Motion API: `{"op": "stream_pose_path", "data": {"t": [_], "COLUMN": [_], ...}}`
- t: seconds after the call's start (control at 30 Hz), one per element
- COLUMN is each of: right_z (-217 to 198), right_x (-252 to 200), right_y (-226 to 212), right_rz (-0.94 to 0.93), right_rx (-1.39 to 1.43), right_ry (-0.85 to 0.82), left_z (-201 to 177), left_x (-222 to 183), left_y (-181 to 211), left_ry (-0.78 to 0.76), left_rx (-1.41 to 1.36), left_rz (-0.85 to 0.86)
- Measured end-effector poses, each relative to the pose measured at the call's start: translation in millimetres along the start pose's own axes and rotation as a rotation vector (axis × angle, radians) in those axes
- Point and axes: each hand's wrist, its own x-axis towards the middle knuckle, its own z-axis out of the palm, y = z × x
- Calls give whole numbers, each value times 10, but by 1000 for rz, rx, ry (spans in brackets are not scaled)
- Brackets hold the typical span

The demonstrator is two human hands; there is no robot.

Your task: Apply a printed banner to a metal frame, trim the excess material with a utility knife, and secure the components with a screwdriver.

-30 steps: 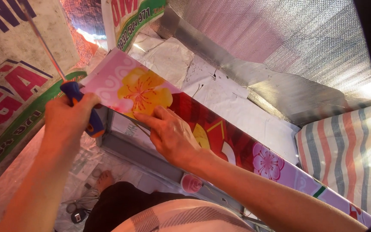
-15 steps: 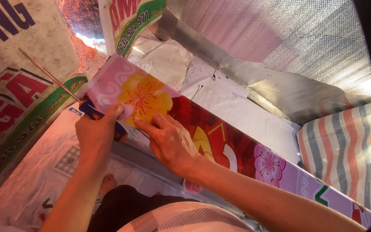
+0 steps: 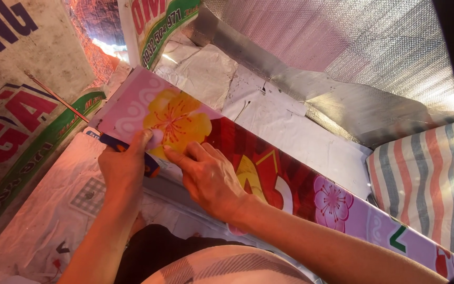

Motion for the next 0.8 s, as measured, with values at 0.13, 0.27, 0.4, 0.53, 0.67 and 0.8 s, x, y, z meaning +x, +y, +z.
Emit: {"op": "stream_pose_path", "data": {"t": [0.13,0.27,0.4,0.53,0.67,0.8], "right_z": [-26,-63,-178,-511,-501,-111], "right_x": [17,38,98,466,1034,1614], "right_y": [0,-22,-15,17,-30,-120], "right_rz": [2,11,-4,-14,-104,-152], "right_rx": [19,18,91,354,394,283], "right_ry": [-32,-50,-130,-359,-323,-293], "left_z": [12,0,-27,24,-7,29], "left_x": [42,45,3,207,104,266], "left_y": [-132,-78,16,-150,11,-246], "left_ry": [-4,-1,2,18,27,101], "left_rx": [-92,-74,-40,-61,48,213], "left_rz": [14,14,8,18,14,168]}}
